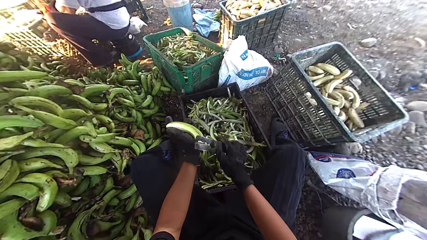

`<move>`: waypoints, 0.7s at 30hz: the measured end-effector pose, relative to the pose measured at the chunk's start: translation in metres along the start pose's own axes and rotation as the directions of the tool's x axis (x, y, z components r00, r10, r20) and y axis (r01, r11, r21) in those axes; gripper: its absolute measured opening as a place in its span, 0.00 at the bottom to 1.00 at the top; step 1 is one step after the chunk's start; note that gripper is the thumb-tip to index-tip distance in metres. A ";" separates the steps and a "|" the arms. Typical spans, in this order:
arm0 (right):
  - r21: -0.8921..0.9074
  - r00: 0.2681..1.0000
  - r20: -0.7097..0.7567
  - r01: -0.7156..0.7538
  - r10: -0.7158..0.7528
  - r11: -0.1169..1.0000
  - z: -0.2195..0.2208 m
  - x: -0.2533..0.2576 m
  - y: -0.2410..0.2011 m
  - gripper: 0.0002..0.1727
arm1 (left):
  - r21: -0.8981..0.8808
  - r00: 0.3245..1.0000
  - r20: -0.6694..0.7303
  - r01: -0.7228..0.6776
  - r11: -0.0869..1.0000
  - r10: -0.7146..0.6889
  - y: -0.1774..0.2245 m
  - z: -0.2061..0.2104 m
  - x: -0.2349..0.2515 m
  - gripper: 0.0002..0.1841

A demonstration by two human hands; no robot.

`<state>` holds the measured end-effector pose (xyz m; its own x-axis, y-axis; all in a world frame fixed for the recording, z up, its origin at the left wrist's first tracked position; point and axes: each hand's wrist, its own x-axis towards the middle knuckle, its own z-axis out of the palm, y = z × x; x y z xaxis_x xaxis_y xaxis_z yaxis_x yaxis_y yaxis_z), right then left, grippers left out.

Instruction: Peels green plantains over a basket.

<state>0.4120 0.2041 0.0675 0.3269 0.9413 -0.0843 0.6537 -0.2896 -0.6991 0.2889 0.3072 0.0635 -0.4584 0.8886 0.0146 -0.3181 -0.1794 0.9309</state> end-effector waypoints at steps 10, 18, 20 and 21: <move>-0.101 0.982 -0.184 0.034 -0.053 0.994 -0.014 0.022 0.014 0.38 | 0.312 0.763 0.561 0.165 0.936 -0.322 0.010 -0.002 -0.007 0.31; 0.014 0.994 0.068 -0.084 0.083 0.996 -0.026 0.061 0.022 0.33 | 0.725 0.488 0.634 -0.106 0.681 -0.600 0.040 0.001 -0.025 0.25; 0.030 0.995 0.048 -0.084 0.082 0.996 -0.023 0.062 0.022 0.32 | 0.624 0.618 0.572 0.098 0.775 -0.539 0.023 0.001 -0.022 0.28; 0.029 0.995 0.043 -0.095 0.093 0.995 -0.022 0.058 0.018 0.32 | 0.491 0.699 0.513 0.237 0.838 -0.499 0.013 0.003 -0.018 0.31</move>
<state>0.4579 0.2497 0.0653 0.3568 0.9167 -0.1797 0.5995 -0.3722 -0.7085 0.2953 0.2903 0.0768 0.2642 0.9269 -0.2667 0.0322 0.2678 0.9629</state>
